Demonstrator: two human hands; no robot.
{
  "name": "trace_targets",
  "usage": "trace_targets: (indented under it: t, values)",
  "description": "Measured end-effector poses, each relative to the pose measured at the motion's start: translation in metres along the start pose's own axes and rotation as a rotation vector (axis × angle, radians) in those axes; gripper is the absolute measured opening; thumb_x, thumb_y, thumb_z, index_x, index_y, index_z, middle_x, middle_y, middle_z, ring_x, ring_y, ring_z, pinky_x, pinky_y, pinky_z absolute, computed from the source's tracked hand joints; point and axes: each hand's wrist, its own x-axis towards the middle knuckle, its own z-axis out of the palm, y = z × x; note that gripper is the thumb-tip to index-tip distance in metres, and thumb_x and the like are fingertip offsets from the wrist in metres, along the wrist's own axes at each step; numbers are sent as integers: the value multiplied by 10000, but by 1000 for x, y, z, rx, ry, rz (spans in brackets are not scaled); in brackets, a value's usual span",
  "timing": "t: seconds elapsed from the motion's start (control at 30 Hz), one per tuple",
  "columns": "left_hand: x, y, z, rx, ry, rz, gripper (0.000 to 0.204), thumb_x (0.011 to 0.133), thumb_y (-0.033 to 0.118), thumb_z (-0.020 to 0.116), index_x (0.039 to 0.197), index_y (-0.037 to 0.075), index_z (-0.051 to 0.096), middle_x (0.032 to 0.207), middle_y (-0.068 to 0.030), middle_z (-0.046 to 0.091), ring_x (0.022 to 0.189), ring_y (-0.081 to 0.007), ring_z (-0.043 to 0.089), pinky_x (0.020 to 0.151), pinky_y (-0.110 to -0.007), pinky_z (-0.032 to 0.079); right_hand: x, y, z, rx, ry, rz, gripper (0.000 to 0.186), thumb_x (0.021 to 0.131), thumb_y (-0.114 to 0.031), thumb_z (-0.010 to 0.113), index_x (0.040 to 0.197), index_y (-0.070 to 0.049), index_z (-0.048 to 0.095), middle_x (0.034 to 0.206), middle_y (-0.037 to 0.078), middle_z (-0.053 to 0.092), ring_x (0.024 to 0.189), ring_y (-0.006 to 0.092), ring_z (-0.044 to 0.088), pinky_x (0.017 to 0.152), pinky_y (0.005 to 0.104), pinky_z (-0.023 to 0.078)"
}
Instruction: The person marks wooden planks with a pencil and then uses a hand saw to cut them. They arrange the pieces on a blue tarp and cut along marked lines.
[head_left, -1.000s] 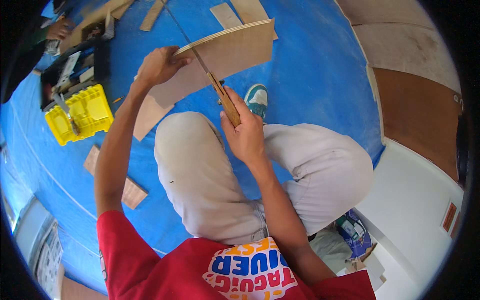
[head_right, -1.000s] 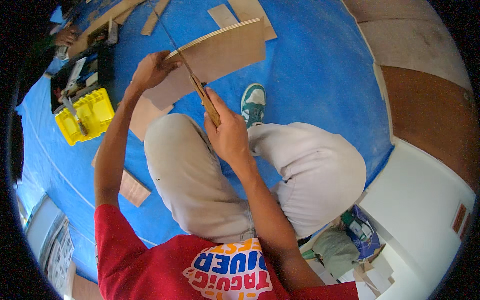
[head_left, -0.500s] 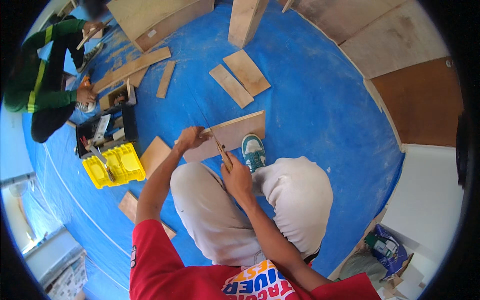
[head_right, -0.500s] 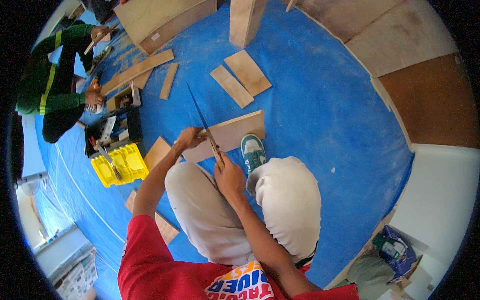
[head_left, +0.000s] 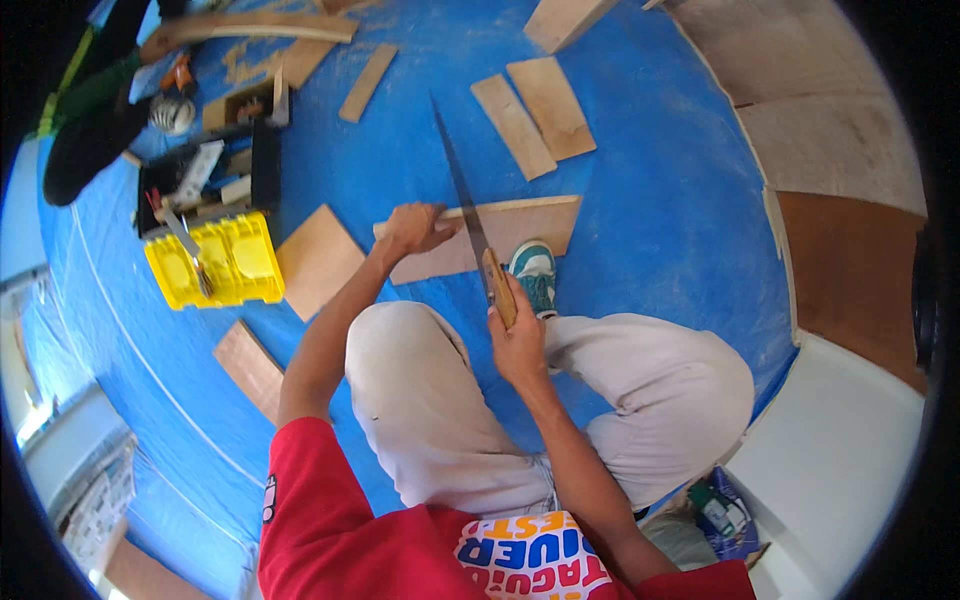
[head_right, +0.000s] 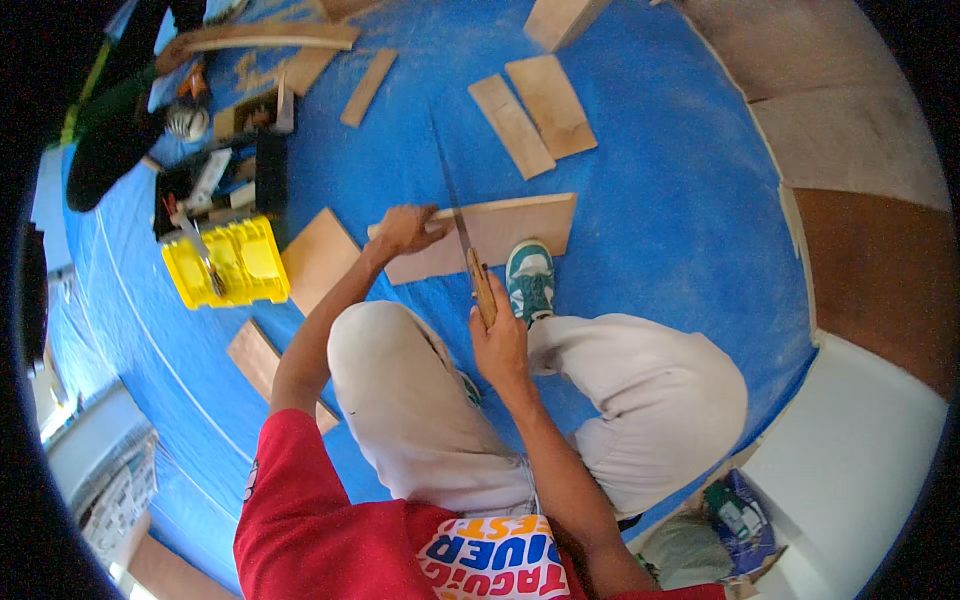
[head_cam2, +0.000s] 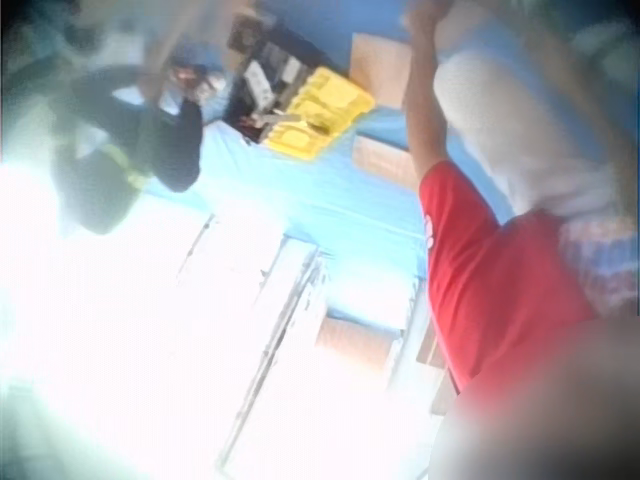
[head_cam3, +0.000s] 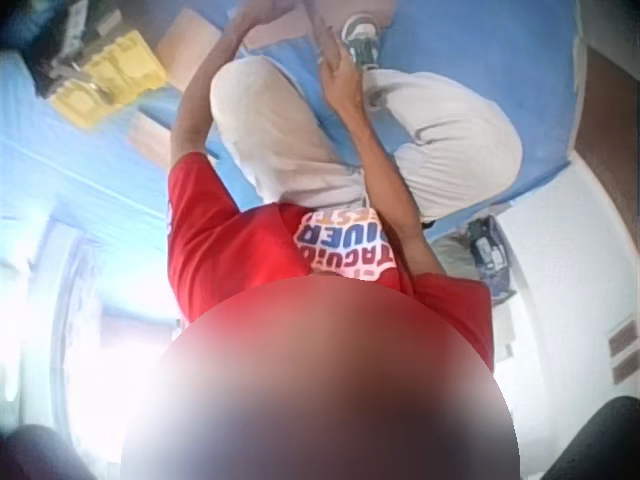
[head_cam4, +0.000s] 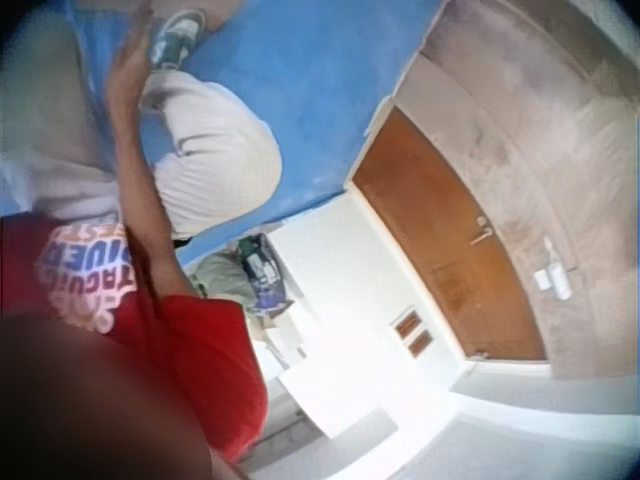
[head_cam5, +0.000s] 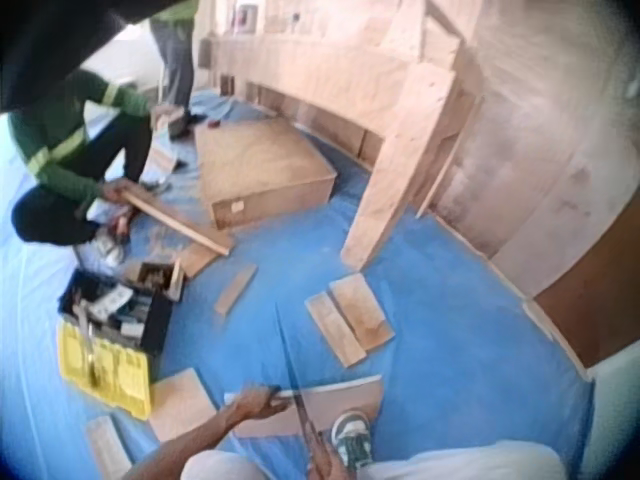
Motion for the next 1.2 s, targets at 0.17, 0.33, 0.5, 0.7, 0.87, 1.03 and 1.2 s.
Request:
trace_targets:
  t: [0.17,0.33,0.5,0.7,0.87,1.03,1.2]
  values:
    - [-5,0,4,-117,-1,-71,412,994,421,522,1110,89,737,902,-267,726,868,-483,695,786,-588,538,-7,0,5,-94,-91,35,636,984,-64,618,1583,-78,403,1223,222,706,870,314,736,802,407,580]
    - [-11,9,3,-124,99,-84,419,990,437,536,1040,86,759,824,-253,724,791,-453,706,745,-568,555,-14,-8,11,-8,-152,109,665,994,-27,581,1617,-101,359,1114,186,693,730,214,665,650,349,558]
    - [-13,11,2,-113,120,-86,430,981,455,558,1056,91,774,797,-238,730,771,-422,722,721,-538,575,-10,-22,3,14,-178,194,672,988,-19,592,1612,-71,346,1313,289,663,1094,422,721,889,439,568]
    - [-12,11,2,-96,127,-73,420,1001,476,571,1107,123,773,821,-216,746,776,-410,729,718,-529,580,-10,-28,2,-128,-141,9,667,992,-17,591,1611,-69,348,1293,296,669,1103,437,713,873,437,572]
    - [-15,9,4,-120,125,-58,408,1018,486,585,1161,146,760,830,-198,752,774,-403,730,707,-519,580,-11,-29,4,-118,-122,-33,664,994,-18,589,1610,-68,347,1275,302,674,1098,441,712,858,452,576]
    - [-17,6,8,-109,164,-10,387,1022,466,593,1176,151,756,826,-184,754,766,-389,732,683,-512,576,-14,-34,-2,-91,-173,29,662,993,-21,590,1608,-67,350,1252,313,678,1067,458,717,851,461,578]
    - [-15,4,11,-76,157,-31,383,1021,465,596,1168,150,759,826,-176,756,754,-381,731,659,-496,576,-16,-29,2,-147,-160,-5,663,987,-14,596,1605,-60,357,1250,318,679,1053,444,728,852,453,582]
